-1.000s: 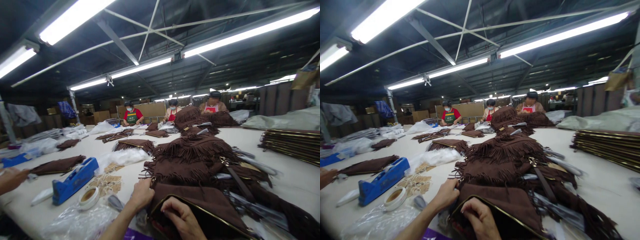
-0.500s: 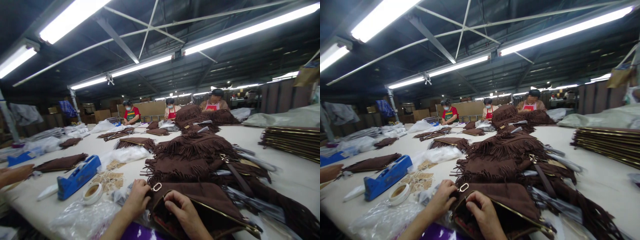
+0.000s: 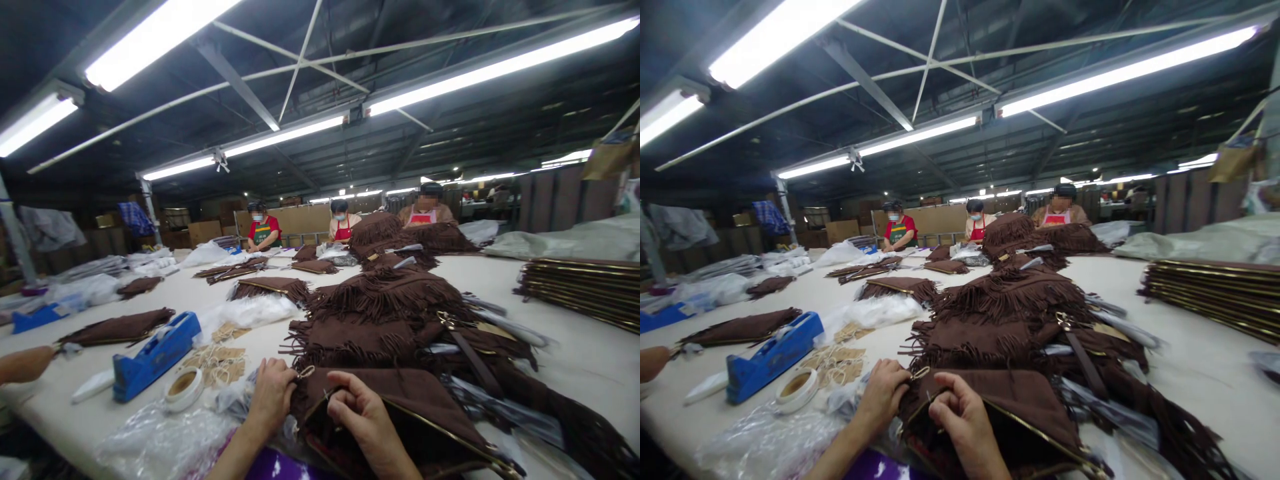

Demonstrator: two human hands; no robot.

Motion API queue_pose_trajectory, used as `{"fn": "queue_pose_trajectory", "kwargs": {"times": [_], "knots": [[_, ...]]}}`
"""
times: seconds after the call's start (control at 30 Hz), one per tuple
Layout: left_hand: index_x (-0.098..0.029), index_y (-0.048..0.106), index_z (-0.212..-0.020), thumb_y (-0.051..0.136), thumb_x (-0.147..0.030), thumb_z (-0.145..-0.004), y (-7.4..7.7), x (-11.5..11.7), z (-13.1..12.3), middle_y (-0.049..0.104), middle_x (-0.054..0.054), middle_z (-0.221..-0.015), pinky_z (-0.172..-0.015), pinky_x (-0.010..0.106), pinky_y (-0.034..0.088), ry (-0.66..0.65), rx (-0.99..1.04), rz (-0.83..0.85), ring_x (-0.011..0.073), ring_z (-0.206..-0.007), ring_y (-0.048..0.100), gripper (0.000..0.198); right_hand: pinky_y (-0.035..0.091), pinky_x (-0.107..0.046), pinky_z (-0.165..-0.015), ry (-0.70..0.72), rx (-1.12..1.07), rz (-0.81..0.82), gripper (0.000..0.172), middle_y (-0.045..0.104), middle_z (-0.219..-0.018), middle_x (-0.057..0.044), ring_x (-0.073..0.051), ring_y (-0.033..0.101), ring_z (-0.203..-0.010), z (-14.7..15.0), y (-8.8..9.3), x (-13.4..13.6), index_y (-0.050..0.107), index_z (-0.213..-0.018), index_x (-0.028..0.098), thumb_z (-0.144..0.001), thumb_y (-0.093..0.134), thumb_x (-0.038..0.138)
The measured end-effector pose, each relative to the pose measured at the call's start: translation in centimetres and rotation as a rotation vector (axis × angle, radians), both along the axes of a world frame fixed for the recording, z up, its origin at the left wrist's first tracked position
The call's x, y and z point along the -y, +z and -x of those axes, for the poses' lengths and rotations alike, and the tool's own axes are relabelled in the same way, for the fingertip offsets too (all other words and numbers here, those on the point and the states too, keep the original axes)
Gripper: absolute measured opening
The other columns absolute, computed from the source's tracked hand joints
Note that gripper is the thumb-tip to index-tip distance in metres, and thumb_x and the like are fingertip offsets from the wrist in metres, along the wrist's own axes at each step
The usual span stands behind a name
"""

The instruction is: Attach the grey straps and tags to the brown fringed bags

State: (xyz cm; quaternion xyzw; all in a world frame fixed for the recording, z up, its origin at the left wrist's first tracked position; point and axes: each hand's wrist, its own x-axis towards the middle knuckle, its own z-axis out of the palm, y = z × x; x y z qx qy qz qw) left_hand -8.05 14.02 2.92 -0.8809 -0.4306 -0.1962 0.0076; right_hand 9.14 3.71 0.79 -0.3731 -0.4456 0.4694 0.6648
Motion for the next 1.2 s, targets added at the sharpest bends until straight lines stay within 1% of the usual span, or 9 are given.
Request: {"fn": "queue_pose_trajectory", "kwargs": {"times": [0.13, 0.27, 0.33, 0.6, 0.83, 0.93, 1.03, 1.1, 1.2], "knots": [[-0.02, 0.066, -0.084, 0.049, -0.013, -0.085, 1.4, 0.8, -0.4, 0.063, 0.005, -0.088, -0.094, 0.042, 0.039, -0.044, 0.178, -0.05, 0.0243, -0.093, 0.055, 0.018, 0.031, -0.023, -0.055, -0.044, -0.007, 0.021, 0.05, 0.048, -0.057, 0.009, -0.009, 0.04, -0.054, 0.2, 0.5, -0.1, 0.059, -0.105, 0.015, -0.065, 0.078, 0.037], [-0.024, 0.063, -0.084, 0.045, -0.011, -0.086, 2.4, 2.8, -1.7, 0.065, 0.001, -0.081, -0.11, 0.053, 0.023, -0.123, 0.237, -0.053, 0.0216, -0.089, 0.057, 0.022, 0.03, -0.023, -0.055, -0.054, -0.002, 0.022, 0.048, 0.048, -0.056, 0.009, -0.009, 0.04, -0.053, 0.4, 1.0, 0.1, 0.056, -0.105, 0.014, -0.066, 0.075, 0.034], [-0.024, 0.063, -0.085, 0.045, -0.012, -0.087, 2.3, 3.6, -2.4, 0.064, 0.0, -0.079, -0.112, 0.054, 0.018, -0.165, 0.225, -0.065, 0.0205, -0.087, 0.057, 0.022, 0.031, -0.023, -0.055, -0.048, 0.015, 0.018, 0.048, 0.049, -0.055, 0.01, -0.009, 0.04, -0.052, 0.3, 1.0, 0.0, 0.054, -0.107, 0.014, -0.067, 0.073, 0.031], [-0.023, 0.064, -0.084, 0.045, -0.01, -0.086, 1.3, 4.4, -2.9, 0.062, 0.001, -0.078, -0.111, 0.055, 0.022, -0.181, 0.212, -0.122, 0.0211, -0.088, 0.057, 0.023, 0.033, -0.023, -0.055, -0.048, 0.024, 0.015, 0.051, 0.052, -0.055, 0.01, -0.01, 0.045, -0.052, -0.4, -0.6, -0.7, 0.049, -0.115, 0.015, -0.071, 0.073, 0.027], [-0.024, 0.065, -0.084, 0.043, -0.014, -0.09, 1.0, 5.0, -2.7, 0.061, 0.002, -0.075, -0.113, 0.054, 0.019, -0.223, 0.22, -0.178, 0.0205, -0.086, 0.056, 0.025, 0.034, -0.023, -0.054, -0.131, -0.045, 0.021, 0.06, 0.054, -0.053, 0.009, -0.011, 0.047, -0.049, 0.3, -0.2, -0.5, 0.05, -0.113, 0.016, -0.063, 0.078, 0.034], [-0.025, 0.067, -0.085, 0.043, -0.016, -0.09, 1.1, 5.5, -2.8, 0.062, 0.002, -0.076, -0.114, 0.054, 0.019, -0.263, 0.285, -0.099, 0.0211, -0.087, 0.057, 0.026, 0.033, -0.023, -0.053, -0.135, -0.05, 0.045, 0.064, 0.051, -0.051, 0.01, -0.011, 0.044, -0.049, 0.3, 0.5, -0.2, 0.05, -0.113, 0.016, -0.06, 0.08, 0.038], [-0.024, 0.068, -0.086, 0.044, -0.021, -0.088, 1.5, 5.7, -2.9, 0.065, 0.005, -0.088, -0.104, 0.046, 0.037, -0.278, 0.439, 0.109, 0.0228, -0.093, 0.057, 0.024, 0.035, -0.023, -0.054, -0.131, -0.049, 0.034, 0.064, 0.051, -0.052, 0.01, -0.011, 0.045, -0.049, 0.2, 0.7, -0.2, 0.05, -0.111, 0.017, -0.059, 0.08, 0.041], [-0.022, 0.068, -0.082, 0.044, -0.03, -0.089, 1.6, 5.7, -3.0, 0.066, 0.007, -0.093, -0.093, 0.038, 0.046, -0.23, 0.51, 0.237, 0.0232, -0.096, 0.057, 0.026, 0.037, -0.024, -0.054, -0.139, -0.022, 0.026, 0.061, 0.052, -0.053, 0.009, -0.012, 0.047, -0.05, 0.2, 0.2, -0.3, 0.053, -0.108, 0.018, -0.058, 0.079, 0.042], [-0.022, 0.068, -0.079, 0.044, -0.043, -0.089, 1.4, 5.3, -3.2, 0.067, 0.006, -0.089, -0.088, 0.036, 0.048, -0.122, 0.468, 0.334, 0.0225, -0.091, 0.059, 0.034, 0.044, -0.029, -0.05, -0.214, 0.066, 0.062, 0.057, 0.056, -0.053, 0.005, -0.017, 0.054, -0.048, 0.2, -1.5, -1.1, 0.058, -0.102, 0.024, -0.054, 0.077, 0.05]]}}
